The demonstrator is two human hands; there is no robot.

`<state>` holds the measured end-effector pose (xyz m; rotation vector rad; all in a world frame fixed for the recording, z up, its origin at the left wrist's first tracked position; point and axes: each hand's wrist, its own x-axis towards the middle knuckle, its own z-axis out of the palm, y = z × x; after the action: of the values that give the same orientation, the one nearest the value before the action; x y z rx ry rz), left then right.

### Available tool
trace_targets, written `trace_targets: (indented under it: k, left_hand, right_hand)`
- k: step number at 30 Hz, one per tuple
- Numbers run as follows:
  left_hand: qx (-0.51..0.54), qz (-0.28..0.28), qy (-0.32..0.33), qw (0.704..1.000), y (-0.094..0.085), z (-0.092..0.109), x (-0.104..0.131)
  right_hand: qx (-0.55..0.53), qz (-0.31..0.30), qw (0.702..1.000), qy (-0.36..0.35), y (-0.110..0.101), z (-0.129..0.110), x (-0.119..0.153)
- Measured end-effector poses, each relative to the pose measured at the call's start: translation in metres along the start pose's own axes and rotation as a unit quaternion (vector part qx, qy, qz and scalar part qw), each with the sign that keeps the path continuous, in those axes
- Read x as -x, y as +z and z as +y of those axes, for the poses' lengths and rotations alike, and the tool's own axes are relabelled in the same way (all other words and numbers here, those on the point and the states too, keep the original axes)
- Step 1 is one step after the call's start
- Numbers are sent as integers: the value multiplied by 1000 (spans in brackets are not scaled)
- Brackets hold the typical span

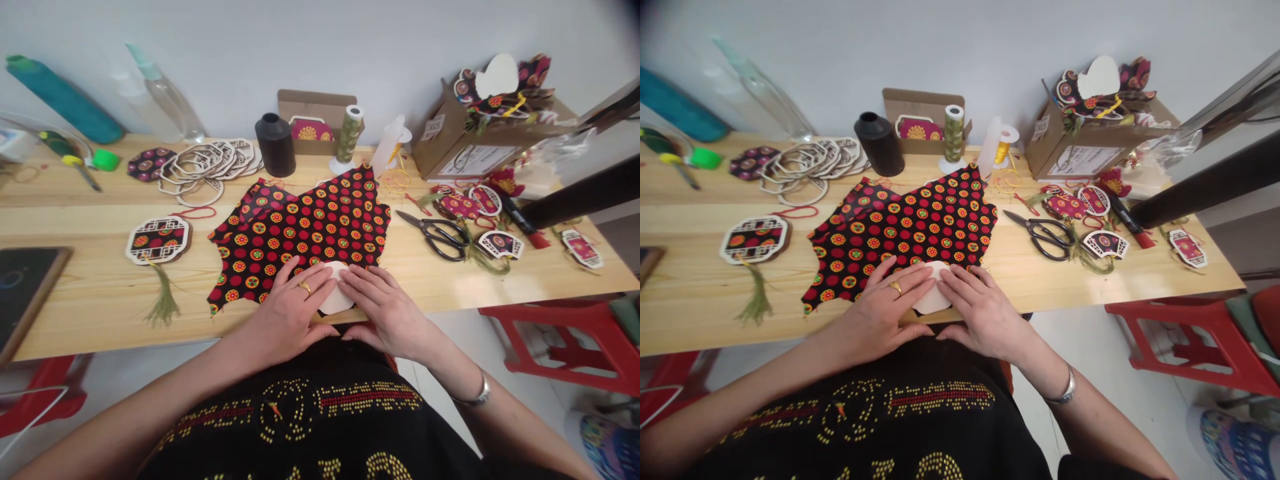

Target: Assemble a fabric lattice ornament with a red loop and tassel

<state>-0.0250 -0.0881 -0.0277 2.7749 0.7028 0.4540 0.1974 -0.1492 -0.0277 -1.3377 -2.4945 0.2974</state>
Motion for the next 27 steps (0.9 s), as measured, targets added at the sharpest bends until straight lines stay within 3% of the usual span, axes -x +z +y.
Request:
trace_targets:
  k: [10, 14, 18, 27]
  left_hand:
    - [12, 33, -4, 999, 1, 1, -1]
    - [22, 31, -8, 999, 1, 0, 0]
    - [26, 29, -14, 999, 0, 0, 0]
    - [17, 24, -20, 999, -1, 2, -2]
  right_hand:
    - [-6, 40, 999, -3, 3, -1, 3]
    - [-23, 127, 992, 11, 4, 0, 9]
    - [-8, 205, 978, -26, 7, 0, 19]
    - [23, 190, 980, -59, 17, 1, 33]
